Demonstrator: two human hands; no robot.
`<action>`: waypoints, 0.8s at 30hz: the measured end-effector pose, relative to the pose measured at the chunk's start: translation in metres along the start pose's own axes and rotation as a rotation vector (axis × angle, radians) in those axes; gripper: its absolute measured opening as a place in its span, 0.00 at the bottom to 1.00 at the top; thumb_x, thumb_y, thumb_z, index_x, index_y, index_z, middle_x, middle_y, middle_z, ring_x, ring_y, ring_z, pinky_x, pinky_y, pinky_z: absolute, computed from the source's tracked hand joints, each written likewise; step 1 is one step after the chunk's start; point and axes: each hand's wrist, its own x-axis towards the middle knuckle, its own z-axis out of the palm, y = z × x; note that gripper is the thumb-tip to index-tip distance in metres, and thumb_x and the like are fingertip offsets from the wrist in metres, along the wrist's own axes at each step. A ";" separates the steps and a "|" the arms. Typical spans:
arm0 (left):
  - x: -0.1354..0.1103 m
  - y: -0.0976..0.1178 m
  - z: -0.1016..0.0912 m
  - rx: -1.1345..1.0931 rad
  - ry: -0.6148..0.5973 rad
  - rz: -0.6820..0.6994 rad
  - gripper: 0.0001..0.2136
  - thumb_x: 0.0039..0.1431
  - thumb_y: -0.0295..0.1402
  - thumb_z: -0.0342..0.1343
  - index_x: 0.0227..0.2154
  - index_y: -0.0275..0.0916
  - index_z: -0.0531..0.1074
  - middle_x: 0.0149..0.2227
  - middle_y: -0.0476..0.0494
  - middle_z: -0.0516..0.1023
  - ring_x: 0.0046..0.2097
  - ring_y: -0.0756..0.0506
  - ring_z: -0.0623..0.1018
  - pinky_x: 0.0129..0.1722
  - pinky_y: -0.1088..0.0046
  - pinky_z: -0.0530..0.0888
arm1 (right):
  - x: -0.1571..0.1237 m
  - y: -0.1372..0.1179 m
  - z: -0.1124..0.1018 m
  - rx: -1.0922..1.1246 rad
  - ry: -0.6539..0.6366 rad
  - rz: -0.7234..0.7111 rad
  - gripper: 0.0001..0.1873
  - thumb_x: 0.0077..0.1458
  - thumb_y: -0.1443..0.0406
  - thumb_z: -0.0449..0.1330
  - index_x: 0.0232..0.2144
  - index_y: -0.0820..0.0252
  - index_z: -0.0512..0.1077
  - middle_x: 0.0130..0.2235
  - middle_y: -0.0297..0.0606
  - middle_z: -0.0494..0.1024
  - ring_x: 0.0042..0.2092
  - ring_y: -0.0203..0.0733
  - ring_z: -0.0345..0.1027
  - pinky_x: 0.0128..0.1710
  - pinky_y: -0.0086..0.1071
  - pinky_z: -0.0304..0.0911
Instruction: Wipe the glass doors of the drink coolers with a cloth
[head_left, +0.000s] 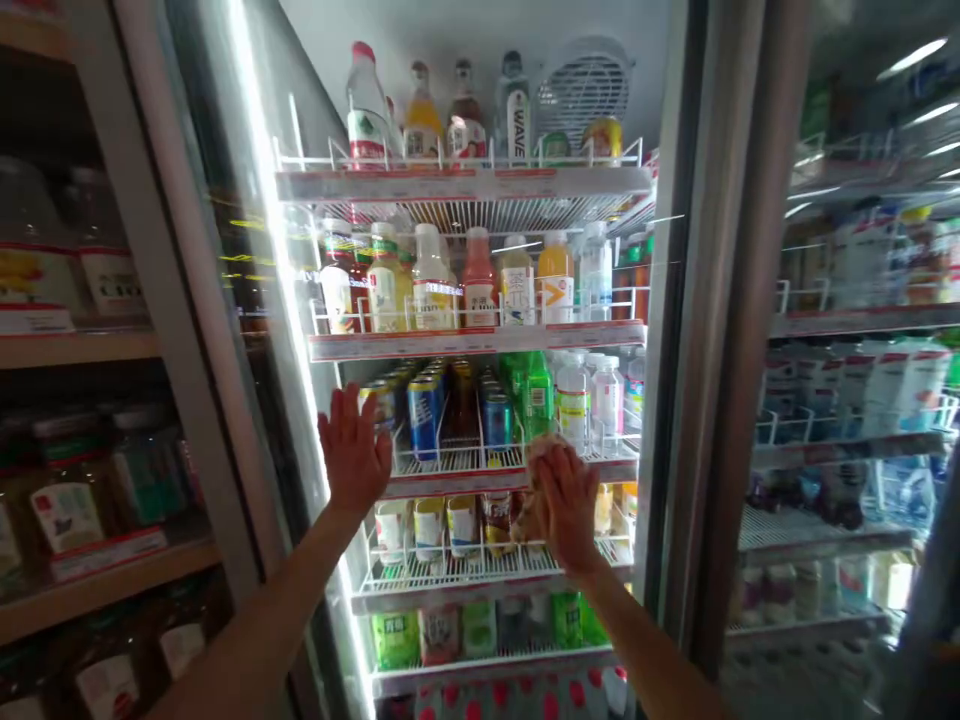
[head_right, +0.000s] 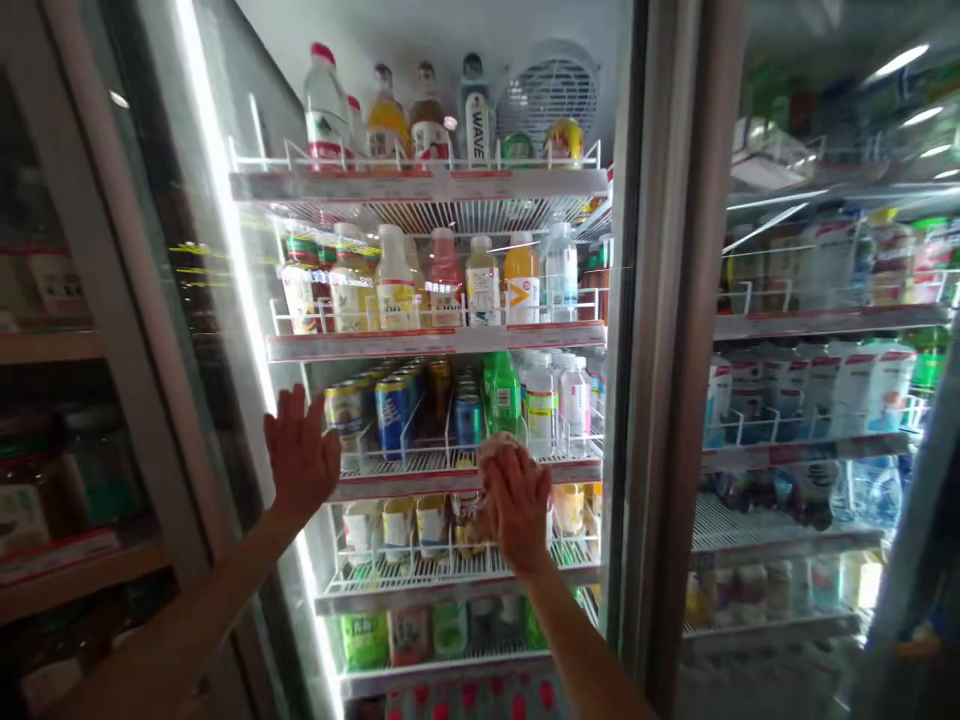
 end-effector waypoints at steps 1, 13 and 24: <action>-0.002 -0.001 -0.002 -0.010 -0.016 0.009 0.27 0.60 0.31 0.44 0.62 0.39 0.46 0.65 0.35 0.47 0.66 0.40 0.46 0.62 0.53 0.48 | 0.003 0.008 -0.002 -0.021 0.032 0.034 0.32 0.56 0.68 0.48 0.62 0.56 0.47 0.63 0.49 0.53 0.64 0.52 0.44 0.58 0.56 0.42; -0.058 -0.037 -0.031 -0.027 -0.238 0.180 0.25 0.58 0.30 0.49 0.59 0.43 0.55 0.63 0.37 0.54 0.65 0.41 0.49 0.62 0.54 0.50 | 0.016 -0.099 0.021 0.101 -0.198 -0.498 0.27 0.54 0.69 0.50 0.57 0.53 0.58 0.60 0.36 0.62 0.65 0.42 0.40 0.63 0.47 0.30; -0.092 -0.077 -0.050 -0.089 -0.276 0.102 0.21 0.58 0.27 0.46 0.55 0.38 0.58 0.61 0.35 0.58 0.65 0.42 0.50 0.60 0.54 0.56 | 0.013 -0.153 0.035 0.120 -0.315 -0.450 0.29 0.53 0.69 0.50 0.59 0.56 0.56 0.60 0.41 0.60 0.65 0.45 0.41 0.62 0.49 0.36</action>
